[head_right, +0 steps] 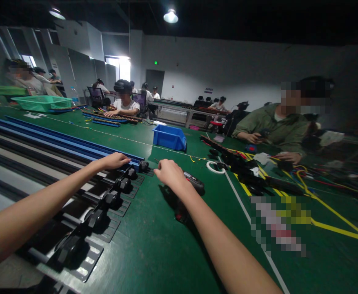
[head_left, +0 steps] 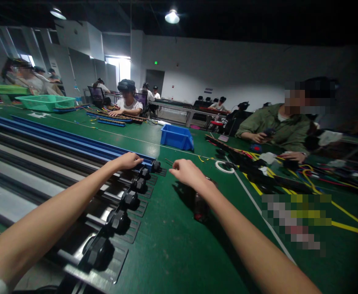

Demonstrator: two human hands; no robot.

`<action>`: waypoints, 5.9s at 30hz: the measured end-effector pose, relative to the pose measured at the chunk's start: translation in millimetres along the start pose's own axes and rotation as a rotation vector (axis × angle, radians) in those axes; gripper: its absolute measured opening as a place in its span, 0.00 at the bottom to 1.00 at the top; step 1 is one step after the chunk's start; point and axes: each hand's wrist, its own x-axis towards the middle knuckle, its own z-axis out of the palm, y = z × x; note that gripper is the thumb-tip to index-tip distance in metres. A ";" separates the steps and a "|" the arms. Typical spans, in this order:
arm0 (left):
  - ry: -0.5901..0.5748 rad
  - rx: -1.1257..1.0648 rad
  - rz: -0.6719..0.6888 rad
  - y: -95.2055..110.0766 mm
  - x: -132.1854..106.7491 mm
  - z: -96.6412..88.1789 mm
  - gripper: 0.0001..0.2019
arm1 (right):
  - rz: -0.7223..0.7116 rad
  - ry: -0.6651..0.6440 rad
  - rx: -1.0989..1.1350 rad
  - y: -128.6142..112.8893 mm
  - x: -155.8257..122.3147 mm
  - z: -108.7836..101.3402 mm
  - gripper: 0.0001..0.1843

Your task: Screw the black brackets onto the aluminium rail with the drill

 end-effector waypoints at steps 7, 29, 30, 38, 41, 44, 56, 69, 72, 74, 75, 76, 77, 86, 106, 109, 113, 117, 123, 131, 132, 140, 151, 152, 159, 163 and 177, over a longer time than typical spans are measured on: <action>-0.021 0.037 -0.078 3.8 0.0 -0.3 0.26 | -0.070 -0.177 0.067 -30.4 80.2 48.7 0.17; -0.033 -0.005 -0.074 3.2 7.3 5.6 0.25 | -0.043 -0.206 0.161 -35.1 95.5 68.6 0.15; -0.026 -0.006 -0.078 2.9 7.1 6.0 0.24 | -0.040 -0.200 0.164 -34.7 93.7 68.0 0.15; -0.016 -0.024 -0.106 5.1 4.4 5.0 0.25 | 0.011 -0.029 0.185 -26.1 70.5 61.3 0.28; -0.004 -0.036 -0.092 5.8 3.1 4.3 0.25 | 0.001 0.101 0.344 -34.7 59.8 78.6 0.33; 0.000 -0.041 -0.067 5.4 2.2 4.0 0.26 | 0.026 0.230 0.518 -46.0 53.8 101.1 0.37; -0.005 -0.034 -0.065 5.1 2.5 5.7 0.25 | -0.062 0.405 0.643 -42.8 57.6 133.7 0.30; -0.020 0.010 -0.065 9.7 2.3 4.7 0.26 | -0.076 0.411 0.690 -39.3 59.3 131.2 0.29; -0.021 0.015 -0.073 11.3 2.1 3.6 0.26 | -0.080 0.413 0.696 -39.6 59.1 130.7 0.29; -0.018 0.021 -0.078 11.3 2.1 3.3 0.26 | -0.080 0.414 0.698 -39.9 58.9 130.4 0.29; -0.016 0.023 -0.080 10.9 2.2 3.4 0.26 | -0.081 0.414 0.698 -40.1 58.8 130.2 0.29; -0.015 0.024 -0.083 10.3 2.4 3.7 0.26 | -0.083 0.415 0.699 -40.2 58.7 130.1 0.29; -0.014 0.024 -0.084 9.4 2.6 4.1 0.26 | -0.085 0.415 0.699 -40.4 58.7 129.9 0.29; -0.007 0.007 -0.073 5.7 4.0 7.0 0.26 | -0.093 0.435 0.705 -39.8 58.8 133.2 0.30; 0.004 0.001 -0.051 5.1 2.4 5.1 0.26 | -0.171 0.727 0.718 -60.3 32.8 107.3 0.23; -0.027 -0.033 -0.043 3.0 2.9 5.1 0.25 | -0.400 0.709 0.705 -81.6 5.4 87.1 0.18; -0.021 -0.029 -0.063 5.1 1.6 3.4 0.25 | -0.961 0.559 0.708 -119.5 -50.3 74.8 0.22; -0.008 -0.011 -0.075 8.2 0.5 2.5 0.25 | -1.363 0.454 0.590 -153.9 -104.7 90.3 0.30; -0.002 -0.015 -0.074 6.6 1.2 4.3 0.25 | -1.217 0.248 0.299 -173.4 -133.4 96.6 0.31; -0.009 -0.010 -0.075 4.3 1.1 4.8 0.25 | -1.158 0.233 0.197 -175.7 -129.0 87.8 0.24; -0.010 -0.010 -0.077 4.1 1.1 4.8 0.25 | -1.162 0.239 0.191 -176.5 -127.7 88.8 0.23; -0.015 -0.012 -0.068 5.3 0.9 3.7 0.25 | -1.188 0.265 0.193 -176.0 -122.9 95.2 0.24; -0.025 0.005 -0.081 4.8 2.7 5.0 0.26 | -1.209 0.288 0.211 -180.2 -119.8 99.6 0.25; -0.025 0.007 -0.080 4.2 3.0 5.6 0.26 | -1.207 0.289 0.215 -180.6 -119.4 100.8 0.25; -0.009 -0.002 -0.075 4.5 2.6 5.9 0.25 | -1.234 0.298 0.207 -181.2 -118.4 101.7 0.27; -0.009 -0.005 -0.081 5.7 2.1 5.0 0.25 | -1.240 0.307 0.212 -179.5 -118.9 99.4 0.26; -0.026 -0.037 -0.060 10.8 0.2 0.4 0.25 | -1.447 0.442 0.397 -149.8 -101.1 95.9 0.21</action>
